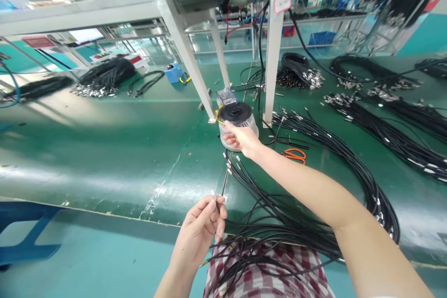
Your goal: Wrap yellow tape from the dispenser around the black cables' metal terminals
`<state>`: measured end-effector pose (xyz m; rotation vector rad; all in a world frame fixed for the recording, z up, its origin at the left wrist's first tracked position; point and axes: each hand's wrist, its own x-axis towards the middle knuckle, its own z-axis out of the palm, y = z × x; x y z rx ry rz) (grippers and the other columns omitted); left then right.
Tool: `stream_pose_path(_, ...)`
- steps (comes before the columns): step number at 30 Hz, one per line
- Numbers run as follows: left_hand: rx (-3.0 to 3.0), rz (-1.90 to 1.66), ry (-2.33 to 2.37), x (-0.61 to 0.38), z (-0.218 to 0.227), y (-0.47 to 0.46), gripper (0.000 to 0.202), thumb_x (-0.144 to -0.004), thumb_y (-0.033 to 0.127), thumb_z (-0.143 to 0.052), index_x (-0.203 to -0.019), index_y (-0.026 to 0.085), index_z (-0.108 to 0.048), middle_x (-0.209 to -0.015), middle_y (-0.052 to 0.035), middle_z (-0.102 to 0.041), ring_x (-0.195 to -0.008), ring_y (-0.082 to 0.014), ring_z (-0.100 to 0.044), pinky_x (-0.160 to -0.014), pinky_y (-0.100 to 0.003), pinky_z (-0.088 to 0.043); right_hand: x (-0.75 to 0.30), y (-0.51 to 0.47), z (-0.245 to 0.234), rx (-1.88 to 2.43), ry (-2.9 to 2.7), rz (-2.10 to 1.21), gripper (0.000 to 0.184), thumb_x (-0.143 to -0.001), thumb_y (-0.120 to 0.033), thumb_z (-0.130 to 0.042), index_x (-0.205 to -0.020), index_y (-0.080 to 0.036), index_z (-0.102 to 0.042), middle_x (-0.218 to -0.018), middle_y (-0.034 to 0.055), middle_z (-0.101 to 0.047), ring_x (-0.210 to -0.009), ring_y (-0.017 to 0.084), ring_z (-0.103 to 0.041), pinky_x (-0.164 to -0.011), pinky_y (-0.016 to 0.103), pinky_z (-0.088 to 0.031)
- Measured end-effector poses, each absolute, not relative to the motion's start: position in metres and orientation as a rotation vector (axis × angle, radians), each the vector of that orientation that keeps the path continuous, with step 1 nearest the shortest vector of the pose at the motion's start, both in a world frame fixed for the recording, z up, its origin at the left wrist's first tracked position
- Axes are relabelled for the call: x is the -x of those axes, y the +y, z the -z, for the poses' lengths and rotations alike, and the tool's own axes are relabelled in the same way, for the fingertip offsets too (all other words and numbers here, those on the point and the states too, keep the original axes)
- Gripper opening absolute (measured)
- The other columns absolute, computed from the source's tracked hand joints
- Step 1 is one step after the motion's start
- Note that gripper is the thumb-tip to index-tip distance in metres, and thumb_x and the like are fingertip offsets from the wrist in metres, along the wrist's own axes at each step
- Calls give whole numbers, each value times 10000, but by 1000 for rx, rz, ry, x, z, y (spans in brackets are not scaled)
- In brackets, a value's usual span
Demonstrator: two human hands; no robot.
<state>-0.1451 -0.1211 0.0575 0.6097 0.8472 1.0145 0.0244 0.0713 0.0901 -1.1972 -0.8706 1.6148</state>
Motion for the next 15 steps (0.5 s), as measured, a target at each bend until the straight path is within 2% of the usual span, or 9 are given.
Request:
stream_pose_path(2, -596, -1016, 847, 148, -56, -122, 235, -903, 358, -678, -961, 131, -689, -735, -30, -651, -427, -73, -558, -395, -179, -428, -16, 81, -96, 1197, -823, -1661, 317, -953, -413, -602, -850, -118, -652, -633, 18, -637, -444, 29, -480, -389, 142, -342)
stream_pose_path(5, -592, -1022, 845, 149, -54, -123, 241, -900, 358, -681, -964, 127, -686, -739, -33, -649, -441, -77, -565, -404, -182, -431, -8, 76, -108, 1167, -828, -1707, 215, -984, -255, -554, -831, -130, -638, -565, -38, -572, -412, -1, -426, -394, 107, -303)
stream_pose_path(8, -597, -1045, 844, 149, -55, -122, 230, -908, 347, -668, -969, 126, -676, -747, -31, -648, -448, -77, -567, -414, -184, -434, -10, 43, -120, 1120, -924, -1797, 156, -945, -213, -604, -844, -120, -678, -568, -38, -591, -418, -3, -450, -410, 105, -315)
stream_pose_path(10, -597, -1066, 842, 147, -56, -122, 223, -909, 345, -661, -962, 128, -664, -753, -31, -649, -451, -81, -571, -414, -187, -431, -17, 10, -124, 1078, -1085, -1882, 155, -857, -251, -725, -819, -101, -706, -609, 7, -659, -441, 29, -509, -421, 136, -353)
stream_pose_path(12, -608, -1078, 838, 145, -58, -123, 231, -909, 355, -653, -953, 128, -656, -758, -35, -651, -459, -91, -581, -416, -194, -435, -28, -24, -125, 1033, -1546, -1847, 259, -843, -381, -736, -835, -123, -712, -605, 2, -670, -455, 60, -544, -462, 168, -413)
stream_pose_path(15, -665, -1087, 849, 140, -61, -125, 246, -916, 364, -633, -971, 125, -660, -757, -39, -651, -479, -105, -600, -423, -203, -443, -46, -61, -125, 1149, -1834, -1732, 444, -903, -560, -597, -779, -150, -711, -559, -12, -620, -463, 85, -539, -489, 207, -437)
